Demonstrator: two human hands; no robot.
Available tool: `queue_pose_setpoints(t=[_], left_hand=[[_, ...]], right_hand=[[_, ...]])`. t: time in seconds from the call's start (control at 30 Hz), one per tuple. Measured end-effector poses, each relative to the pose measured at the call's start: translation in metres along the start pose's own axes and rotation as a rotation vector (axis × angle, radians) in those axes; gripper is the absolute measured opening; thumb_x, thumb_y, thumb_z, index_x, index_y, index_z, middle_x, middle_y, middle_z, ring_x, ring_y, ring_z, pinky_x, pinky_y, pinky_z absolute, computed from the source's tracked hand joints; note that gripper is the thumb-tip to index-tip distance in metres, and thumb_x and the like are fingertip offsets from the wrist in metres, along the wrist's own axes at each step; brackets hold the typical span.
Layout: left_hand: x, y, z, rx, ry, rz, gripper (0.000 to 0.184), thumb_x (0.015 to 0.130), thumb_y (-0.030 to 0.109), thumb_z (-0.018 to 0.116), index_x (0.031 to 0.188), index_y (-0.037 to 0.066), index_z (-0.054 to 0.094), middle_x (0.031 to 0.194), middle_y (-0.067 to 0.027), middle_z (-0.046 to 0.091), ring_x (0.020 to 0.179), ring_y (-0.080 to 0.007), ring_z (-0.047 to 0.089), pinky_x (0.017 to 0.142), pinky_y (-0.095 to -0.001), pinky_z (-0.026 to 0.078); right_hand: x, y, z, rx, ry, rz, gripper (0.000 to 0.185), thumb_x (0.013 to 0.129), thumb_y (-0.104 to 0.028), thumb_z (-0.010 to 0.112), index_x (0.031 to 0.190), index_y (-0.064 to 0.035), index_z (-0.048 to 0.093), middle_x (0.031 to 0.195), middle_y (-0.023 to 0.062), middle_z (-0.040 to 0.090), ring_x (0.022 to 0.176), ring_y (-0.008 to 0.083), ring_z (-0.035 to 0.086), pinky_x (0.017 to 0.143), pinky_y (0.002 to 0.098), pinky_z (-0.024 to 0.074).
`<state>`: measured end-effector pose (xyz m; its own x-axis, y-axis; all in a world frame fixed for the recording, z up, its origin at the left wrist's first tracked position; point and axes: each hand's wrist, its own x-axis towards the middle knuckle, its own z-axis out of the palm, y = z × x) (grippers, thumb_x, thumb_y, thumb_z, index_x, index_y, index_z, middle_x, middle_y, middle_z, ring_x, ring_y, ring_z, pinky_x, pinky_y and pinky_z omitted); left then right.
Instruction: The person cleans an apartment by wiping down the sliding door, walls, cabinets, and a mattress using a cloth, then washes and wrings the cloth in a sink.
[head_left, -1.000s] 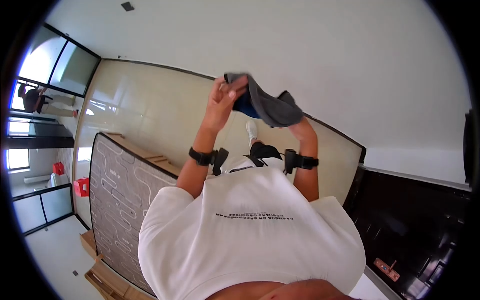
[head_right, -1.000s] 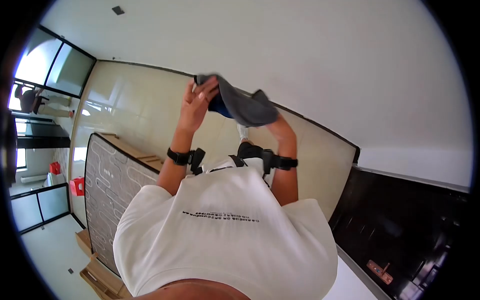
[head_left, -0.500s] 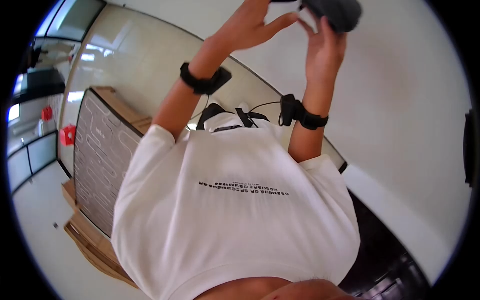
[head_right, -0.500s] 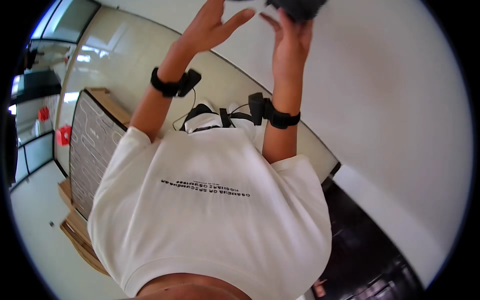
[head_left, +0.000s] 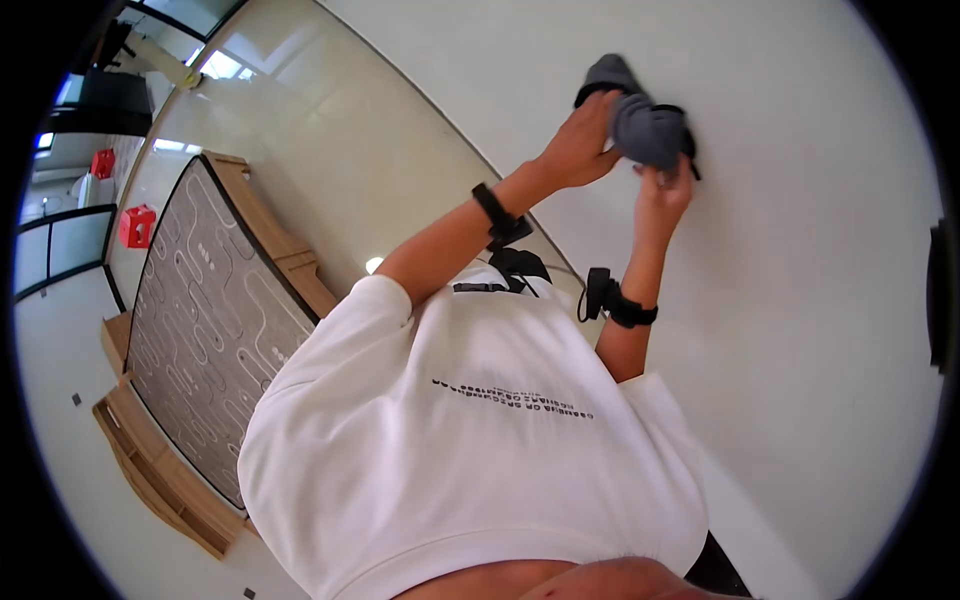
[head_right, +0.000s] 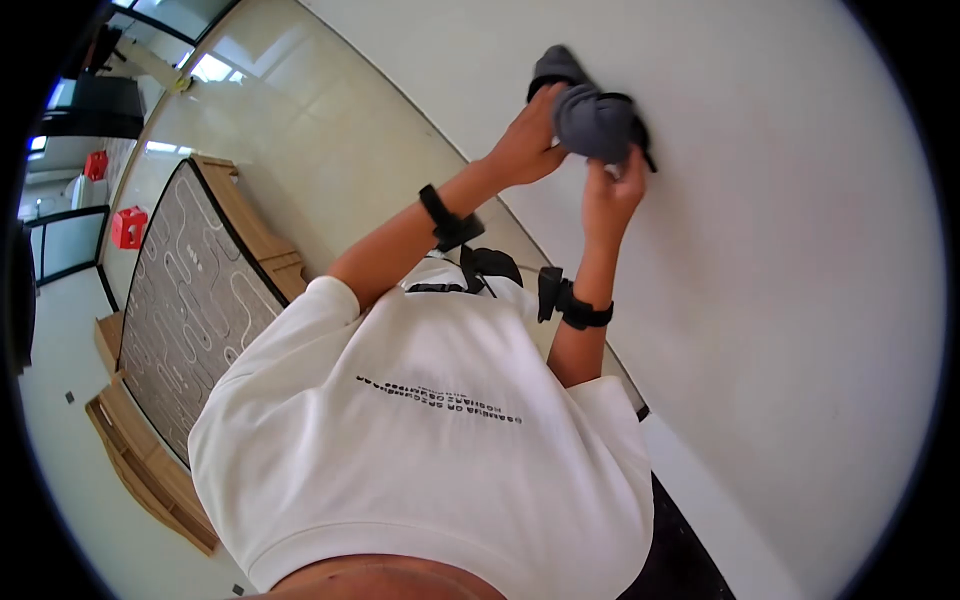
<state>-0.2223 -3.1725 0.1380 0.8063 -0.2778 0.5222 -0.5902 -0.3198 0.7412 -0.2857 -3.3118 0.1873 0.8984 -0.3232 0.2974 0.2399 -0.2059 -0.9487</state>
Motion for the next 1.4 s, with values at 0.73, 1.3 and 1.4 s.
queue_pose_setpoints(t=[0.73, 1.3, 1.4], left_hand=[[0.094, -0.111, -0.147, -0.761, 0.232, -0.721, 0.053, 0.104, 0.043, 0.027, 0.136, 0.003, 0.040, 0.130, -0.0124, 0.054, 0.116, -0.0222, 0.055, 0.100, -0.0350, 0.045], [0.159, -0.318, -0.283, -0.757, -0.022, -0.995, 0.069, 0.100, 0.057, 0.018, 0.141, 0.007, 0.041, 0.133, -0.0097, 0.053, 0.119, -0.0206, 0.052, 0.098, -0.0325, 0.042], [0.155, -0.326, -0.307, -0.835, -0.075, -1.018, 0.069, 0.100, 0.056, 0.018, 0.143, 0.007, 0.039, 0.135, -0.0099, 0.052, 0.123, -0.0216, 0.050, 0.102, -0.0330, 0.041]], right_hand=[[0.113, -0.020, 0.213, -0.322, -0.839, 0.063, 0.041, 0.102, -0.033, 0.044, 0.107, 0.0064, 0.054, 0.112, 0.0171, 0.053, 0.102, 0.0279, 0.050, 0.093, 0.0341, 0.0395], [0.188, 0.083, 0.444, 0.025, -0.589, 0.373, 0.050, 0.095, -0.032, 0.057, 0.125, 0.0069, 0.052, 0.121, 0.0197, 0.060, 0.115, 0.0283, 0.057, 0.099, 0.0347, 0.0418], [0.179, 0.087, 0.468, -0.205, -0.628, 0.420, 0.053, 0.094, -0.034, 0.057, 0.127, 0.0071, 0.051, 0.121, 0.0209, 0.058, 0.118, 0.0328, 0.055, 0.100, 0.0356, 0.0415]])
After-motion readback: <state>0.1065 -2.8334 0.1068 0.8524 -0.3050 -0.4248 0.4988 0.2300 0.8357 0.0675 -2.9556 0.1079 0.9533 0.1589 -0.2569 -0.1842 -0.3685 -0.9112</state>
